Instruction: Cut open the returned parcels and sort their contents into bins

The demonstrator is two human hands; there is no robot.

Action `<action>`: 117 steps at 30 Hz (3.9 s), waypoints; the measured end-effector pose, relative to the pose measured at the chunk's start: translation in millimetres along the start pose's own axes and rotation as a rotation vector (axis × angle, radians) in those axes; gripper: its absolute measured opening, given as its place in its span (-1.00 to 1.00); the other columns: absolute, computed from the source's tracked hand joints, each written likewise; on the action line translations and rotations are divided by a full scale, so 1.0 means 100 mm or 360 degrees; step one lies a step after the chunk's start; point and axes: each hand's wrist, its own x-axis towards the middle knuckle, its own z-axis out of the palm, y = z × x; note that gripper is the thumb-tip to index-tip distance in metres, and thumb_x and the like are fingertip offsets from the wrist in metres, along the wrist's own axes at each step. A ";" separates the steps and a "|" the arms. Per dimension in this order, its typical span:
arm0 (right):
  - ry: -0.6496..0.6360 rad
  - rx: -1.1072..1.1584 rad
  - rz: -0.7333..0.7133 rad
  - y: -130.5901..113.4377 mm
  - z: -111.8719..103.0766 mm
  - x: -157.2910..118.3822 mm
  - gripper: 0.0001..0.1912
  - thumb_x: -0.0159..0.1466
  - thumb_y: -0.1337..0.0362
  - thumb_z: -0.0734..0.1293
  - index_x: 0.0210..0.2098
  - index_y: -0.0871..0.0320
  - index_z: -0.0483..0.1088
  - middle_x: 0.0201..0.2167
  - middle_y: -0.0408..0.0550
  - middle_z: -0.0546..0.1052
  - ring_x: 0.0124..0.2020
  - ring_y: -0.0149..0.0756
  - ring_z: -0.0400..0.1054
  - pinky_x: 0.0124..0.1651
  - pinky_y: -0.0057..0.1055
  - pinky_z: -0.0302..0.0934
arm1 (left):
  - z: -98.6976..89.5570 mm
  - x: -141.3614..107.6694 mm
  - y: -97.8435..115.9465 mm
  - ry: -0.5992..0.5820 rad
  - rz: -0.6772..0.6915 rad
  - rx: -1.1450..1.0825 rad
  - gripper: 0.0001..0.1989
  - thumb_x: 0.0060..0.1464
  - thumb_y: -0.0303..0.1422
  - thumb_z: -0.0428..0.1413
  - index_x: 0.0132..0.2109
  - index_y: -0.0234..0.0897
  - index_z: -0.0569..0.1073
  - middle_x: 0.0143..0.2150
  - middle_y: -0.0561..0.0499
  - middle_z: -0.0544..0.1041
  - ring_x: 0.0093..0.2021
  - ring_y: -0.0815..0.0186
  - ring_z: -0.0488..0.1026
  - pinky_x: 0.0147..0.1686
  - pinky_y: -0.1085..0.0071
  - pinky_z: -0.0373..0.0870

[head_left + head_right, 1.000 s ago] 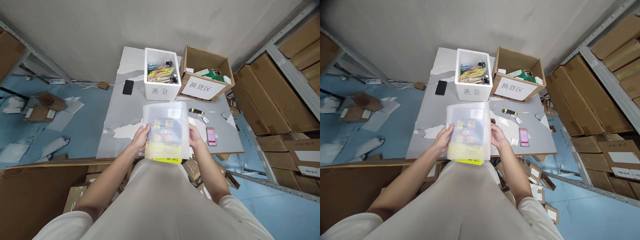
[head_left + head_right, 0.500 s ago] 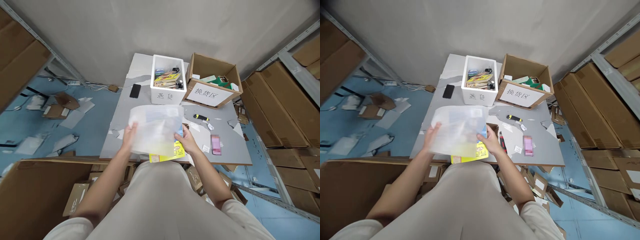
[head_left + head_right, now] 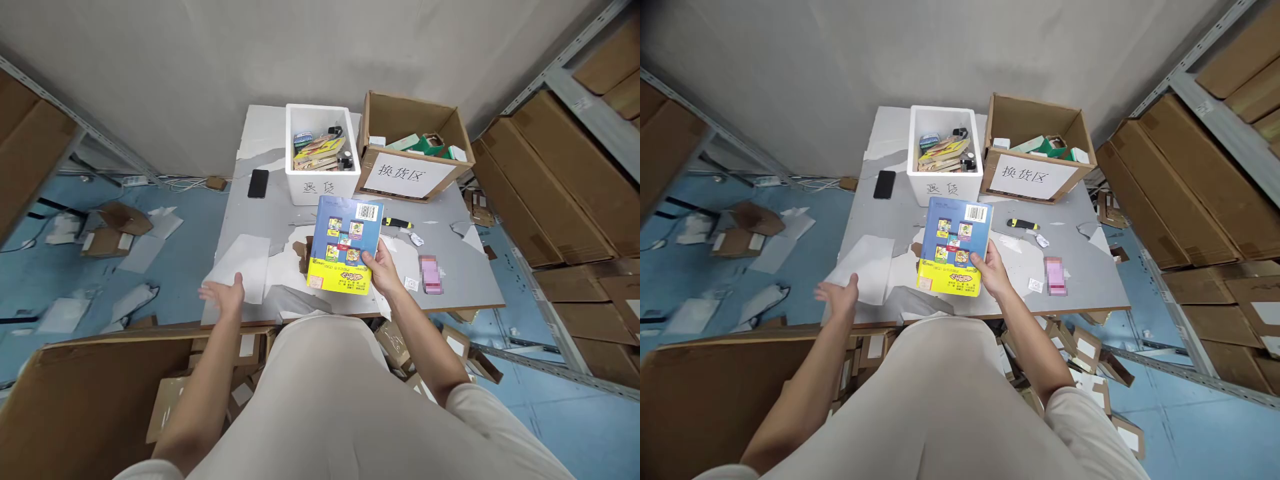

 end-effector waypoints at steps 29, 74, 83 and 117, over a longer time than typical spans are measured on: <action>-0.0013 -0.0275 -0.0056 -0.55 -0.30 0.48 -0.49 0.12 -0.07 0.38 0.00 0.02 0.39 -0.19 -0.05 0.55 -0.31 -0.31 0.44 -0.50 -0.48 0.30 | 0.41 0.05 -0.25 -0.0295 0.0073 -0.0661 -0.51 -0.10 -0.26 0.32 0.01 -0.29 0.49 -0.05 -0.11 0.57 -0.14 0.24 0.55 -0.17 0.39 0.52; -0.0305 -0.0259 0.0023 -0.72 -0.32 0.78 -0.46 0.21 -0.09 0.28 0.07 0.07 0.38 -0.20 0.01 0.55 -0.24 -0.23 0.45 -0.33 -0.30 0.42 | 0.72 -0.04 -0.32 -0.0039 0.0060 -0.1025 -0.58 -0.05 -0.18 0.28 -0.07 -0.28 0.47 -0.27 0.01 0.61 -0.39 0.40 0.54 -0.31 0.45 0.52; -0.0726 -0.0511 -0.0357 -0.82 0.01 0.84 -0.57 -0.03 -0.03 0.50 -0.28 0.10 0.46 -0.06 0.00 0.48 0.01 -0.11 0.34 -0.04 -0.21 0.29 | 0.90 -0.05 -0.37 -0.0612 -0.0359 -0.1105 -0.71 0.00 -0.29 0.26 -0.14 -0.36 0.51 -0.30 -0.06 0.59 -0.40 0.38 0.52 -0.36 0.49 0.48; -0.0304 -0.0383 0.0147 -0.80 -0.21 1.62 -0.50 0.13 0.13 0.40 0.02 0.20 0.41 -0.35 0.02 0.58 -0.48 -0.30 0.45 -0.58 -0.42 0.40 | 0.67 0.16 -0.24 0.0199 0.0120 -0.0958 -0.53 -0.01 0.02 0.17 -0.14 -0.29 0.48 -0.22 -0.09 0.60 -0.21 0.21 0.57 -0.12 0.22 0.48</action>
